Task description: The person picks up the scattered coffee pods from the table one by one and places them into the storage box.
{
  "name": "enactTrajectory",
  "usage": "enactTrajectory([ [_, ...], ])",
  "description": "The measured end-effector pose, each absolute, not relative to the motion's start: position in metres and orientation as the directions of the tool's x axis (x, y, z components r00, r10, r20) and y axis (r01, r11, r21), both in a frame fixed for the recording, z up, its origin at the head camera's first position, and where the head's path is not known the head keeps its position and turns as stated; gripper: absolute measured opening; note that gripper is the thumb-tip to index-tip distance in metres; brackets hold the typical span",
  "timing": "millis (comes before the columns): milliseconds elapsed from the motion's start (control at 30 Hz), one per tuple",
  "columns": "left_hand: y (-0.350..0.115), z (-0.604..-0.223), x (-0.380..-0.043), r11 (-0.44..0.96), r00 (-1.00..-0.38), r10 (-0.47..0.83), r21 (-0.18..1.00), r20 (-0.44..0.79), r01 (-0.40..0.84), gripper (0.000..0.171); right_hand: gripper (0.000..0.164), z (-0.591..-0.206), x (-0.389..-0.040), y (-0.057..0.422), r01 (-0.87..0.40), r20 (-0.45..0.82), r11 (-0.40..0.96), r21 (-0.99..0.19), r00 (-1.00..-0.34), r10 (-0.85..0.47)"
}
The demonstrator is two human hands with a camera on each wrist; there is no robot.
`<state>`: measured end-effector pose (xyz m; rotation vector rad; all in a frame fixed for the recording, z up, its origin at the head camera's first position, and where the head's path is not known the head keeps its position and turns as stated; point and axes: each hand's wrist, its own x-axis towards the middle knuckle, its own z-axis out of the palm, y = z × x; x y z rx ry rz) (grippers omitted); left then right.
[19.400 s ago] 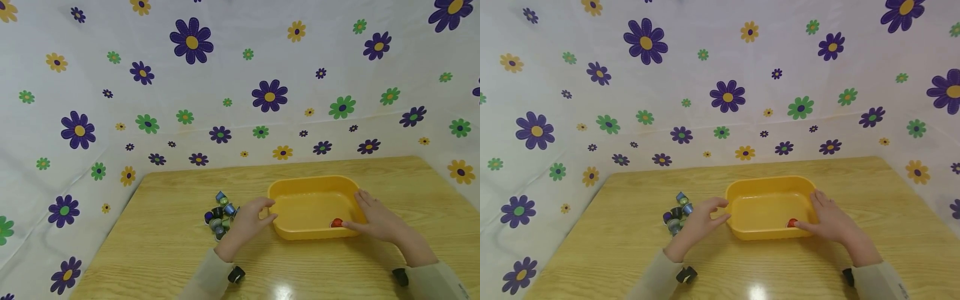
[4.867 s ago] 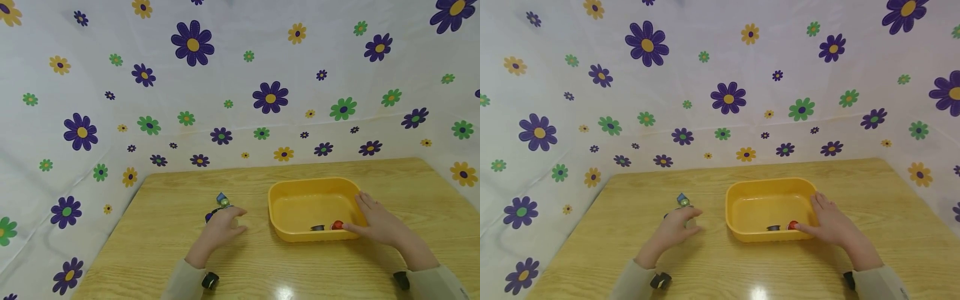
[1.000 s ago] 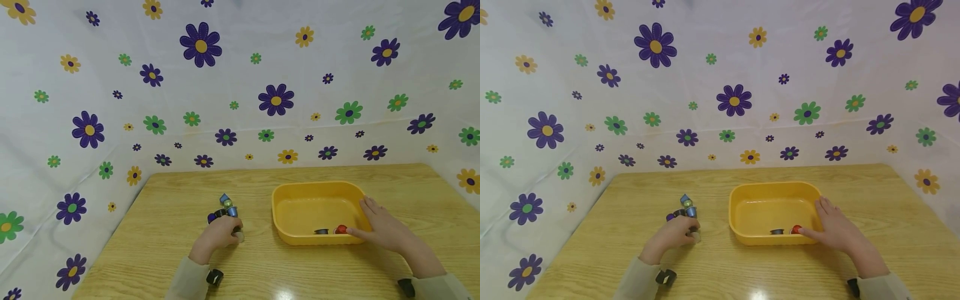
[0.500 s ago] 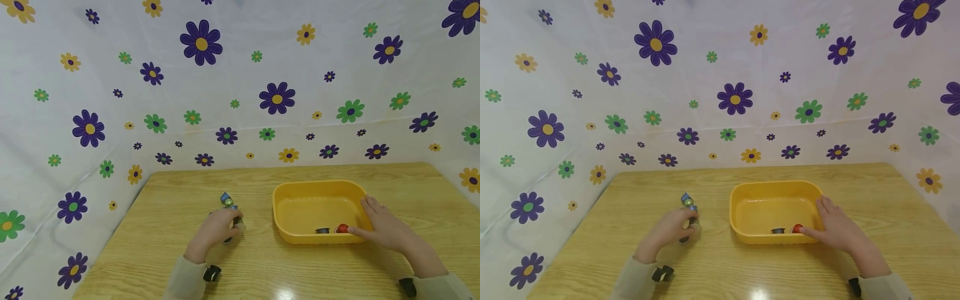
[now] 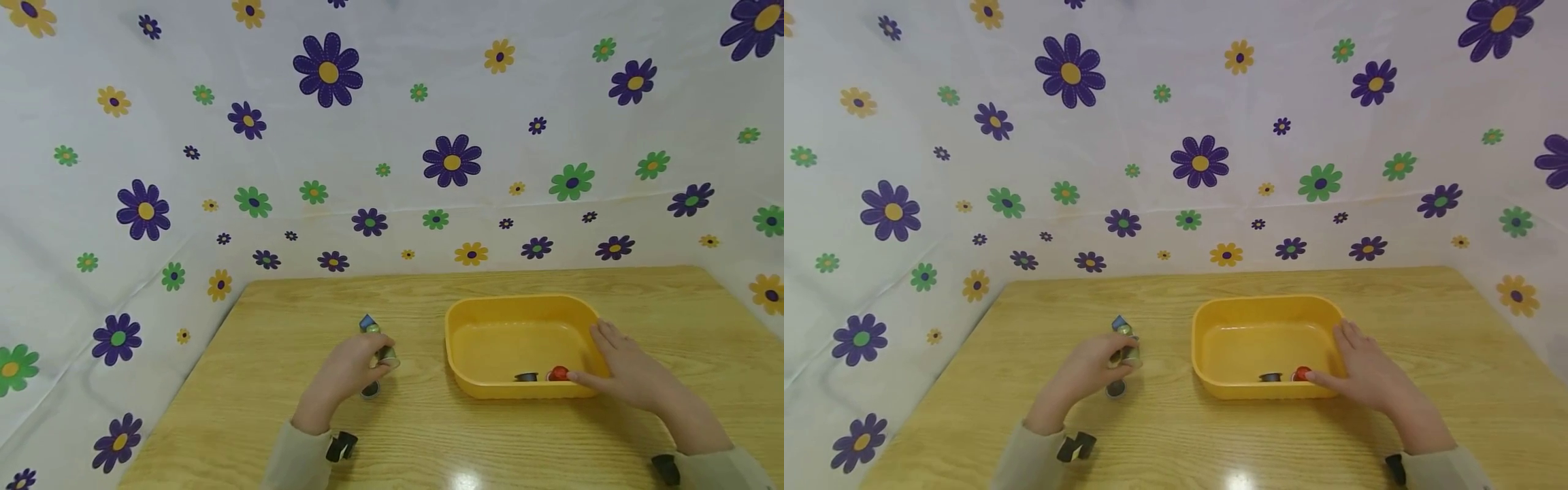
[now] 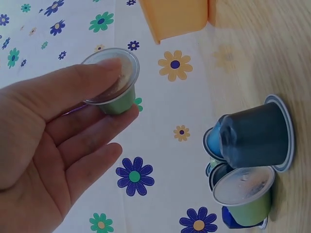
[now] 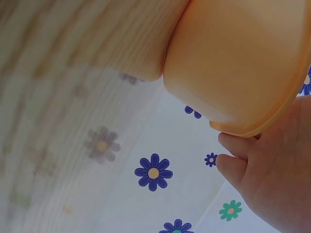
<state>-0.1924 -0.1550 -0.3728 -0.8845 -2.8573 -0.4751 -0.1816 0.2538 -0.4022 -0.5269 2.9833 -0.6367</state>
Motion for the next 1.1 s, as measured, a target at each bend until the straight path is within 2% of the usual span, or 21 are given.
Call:
enactTrajectory([
  [467, -0.146, -0.372, -0.19, 0.764, -0.8, 0.548, 0.244, 0.244, 0.598, 0.031, 0.095, -0.398, -0.182, 0.253, -0.328, 0.032, 0.858, -0.395, -0.939, -0.344],
  [933, -0.114, -0.368, -0.199, 0.733, -0.791, 0.573, 0.297, 0.216, 0.612, 0.033, 0.095, -0.4, -0.181, 0.255, -0.319, 0.028, 0.851, -0.416, -0.94, -0.339],
  [1100, -0.1, -0.371, -0.205, 0.706, -0.763, 0.603, 0.288, 0.235, 0.647, 0.031, 0.094, -0.4, -0.18, 0.254, -0.318, 0.035, 0.85, -0.42, -0.942, -0.335],
])
